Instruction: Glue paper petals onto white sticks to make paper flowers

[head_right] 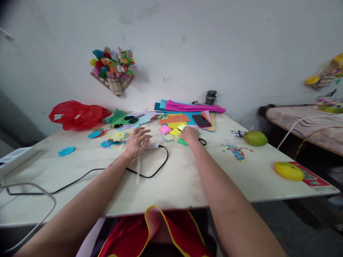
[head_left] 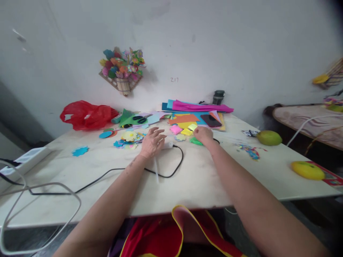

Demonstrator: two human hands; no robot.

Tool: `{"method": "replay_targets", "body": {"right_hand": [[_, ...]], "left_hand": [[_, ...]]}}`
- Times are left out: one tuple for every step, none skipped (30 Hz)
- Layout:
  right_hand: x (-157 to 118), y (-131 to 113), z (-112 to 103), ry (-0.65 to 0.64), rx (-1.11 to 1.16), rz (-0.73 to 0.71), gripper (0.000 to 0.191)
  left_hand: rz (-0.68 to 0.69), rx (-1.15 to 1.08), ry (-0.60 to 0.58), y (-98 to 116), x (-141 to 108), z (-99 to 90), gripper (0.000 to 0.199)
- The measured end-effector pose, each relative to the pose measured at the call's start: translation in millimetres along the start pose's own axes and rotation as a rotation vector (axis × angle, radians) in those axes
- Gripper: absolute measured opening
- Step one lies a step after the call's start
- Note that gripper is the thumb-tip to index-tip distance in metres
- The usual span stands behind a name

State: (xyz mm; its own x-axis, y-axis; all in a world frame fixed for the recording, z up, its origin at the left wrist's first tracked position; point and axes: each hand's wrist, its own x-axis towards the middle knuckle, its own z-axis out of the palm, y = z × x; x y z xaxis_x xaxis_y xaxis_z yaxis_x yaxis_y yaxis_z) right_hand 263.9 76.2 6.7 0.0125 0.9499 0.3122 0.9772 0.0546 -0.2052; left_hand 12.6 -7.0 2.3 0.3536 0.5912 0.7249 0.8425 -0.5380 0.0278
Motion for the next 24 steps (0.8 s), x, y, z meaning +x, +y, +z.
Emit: {"method": "replay_targets", "body": {"right_hand": [[-1.2, -0.8, 0.1, 0.002, -0.024, -0.015, 0.028], [-2.1, -1.3, 0.1, 0.000, -0.045, -0.030, 0.028], [-2.5, -1.4, 0.0, 0.000, -0.063, -0.047, 0.028], [-2.5, -1.3, -0.4, 0.003, -0.075, -0.066, 0.029], [-2.2, -0.9, -0.9, 0.010, -0.082, -0.085, 0.029], [-1.7, -0.5, -1.6, 0.022, -0.084, -0.103, 0.029], [-1.1, -0.1, -2.5, 0.037, -0.083, -0.121, 0.029], [-0.6, 0.2, -3.4, 0.052, -0.080, -0.138, 0.029], [-0.2, 0.2, -4.3, 0.066, -0.075, -0.152, 0.028], [-0.1, 0.1, -5.1, 0.079, -0.069, -0.163, 0.028], [-0.3, -0.3, -5.6, 0.093, -0.061, -0.174, 0.028], [-0.8, -0.9, -6.0, 0.109, -0.051, -0.182, 0.028], [-1.7, -1.6, -6.0, 0.124, -0.039, -0.191, 0.028], [-2.8, -2.4, -5.9, 0.136, -0.026, -0.200, 0.028], [-4.1, -3.1, -5.7, 0.144, -0.013, -0.209, 0.028], [-5.6, -3.6, -5.6, 0.145, -0.001, -0.216, 0.028], [-7.0, -3.8, -5.7, 0.141, 0.009, -0.219, 0.028], [-8.4, -3.7, -6.1, 0.134, 0.017, -0.220, 0.028], [-9.6, -3.1, -6.8, 0.125, 0.022, -0.221, 0.028], [-10.5, -2.2, -8.0, 0.114, 0.024, -0.219, 0.029], [-11.0, -0.8, -9.6, 0.102, 0.023, -0.213, 0.029], [-11.0, 1.0, -11.4, 0.092, 0.022, -0.206, 0.029], [-10.5, 3.2, -13.4, 0.082, 0.023, -0.198, 0.029], [-9.6, 5.8, -15.3, 0.073, 0.025, -0.186, 0.029]], "left_hand": [[0.003, 0.011, -0.012, 1.1, 0.4, 0.0, 0.024], [0.004, 0.022, -0.025, 2.4, 0.7, 0.0, 0.025], [0.006, 0.032, -0.038, 3.8, 1.1, 0.0, 0.025], [0.009, 0.040, -0.053, 5.3, 1.6, 0.2, 0.026], [0.014, 0.045, -0.069, 6.9, 2.3, 0.5, 0.027], [0.020, 0.047, -0.083, 8.6, 3.3, 0.9, 0.027], [0.027, 0.047, -0.097, 10.4, 4.5, 1.4, 0.027], [0.037, 0.046, -0.114, 12.2, 6.0, 1.9, 0.028], [0.048, 0.046, -0.134, 14.0, 7.6, 2.4, 0.028], [0.061, 0.047, -0.155, 15.7, 9.3, 2.8, 0.028], [0.073, 0.047, -0.177, 17.4, 11.1, 3.1, 0.028], [0.083, 0.048, -0.198, 18.9, 12.8, 3.2, 0.028], [0.089, 0.049, -0.219, 20.4, 14.6, 3.4, 0.027], [0.086, 0.050, -0.234, 21.9, 16.3, 3.6, 0.027], [0.076, 0.050, -0.248, 23.3, 18.0, 4.0, 0.027], [0.058, 0.050, -0.261, 25.0, 19.9, 4.7, 0.027], [0.030, 0.050, -0.270, 26.8, 21.9, 5.8, 0.026], [0.000, 0.049, -0.278, 29.0, 24.2, 7.3, 0.026], [-0.036, 0.047, -0.280, 31.4, 26.6, 9.1, 0.026], [-0.066, 0.042, -0.278, 33.9, 29.2, 11.1, 0.026], [-0.077, 0.032, -0.274, 36.3, 31.8, 13.3, 0.027], [-0.082, 0.020, -0.273, 38.5, 34.4, 15.3, 0.027], [-0.083, 0.008, -0.277, 40.1, 36.7, 17.3, 0.025], [-0.085, -0.001, -0.283, 41.0, 38.9, 18.9, 0.022]]}}
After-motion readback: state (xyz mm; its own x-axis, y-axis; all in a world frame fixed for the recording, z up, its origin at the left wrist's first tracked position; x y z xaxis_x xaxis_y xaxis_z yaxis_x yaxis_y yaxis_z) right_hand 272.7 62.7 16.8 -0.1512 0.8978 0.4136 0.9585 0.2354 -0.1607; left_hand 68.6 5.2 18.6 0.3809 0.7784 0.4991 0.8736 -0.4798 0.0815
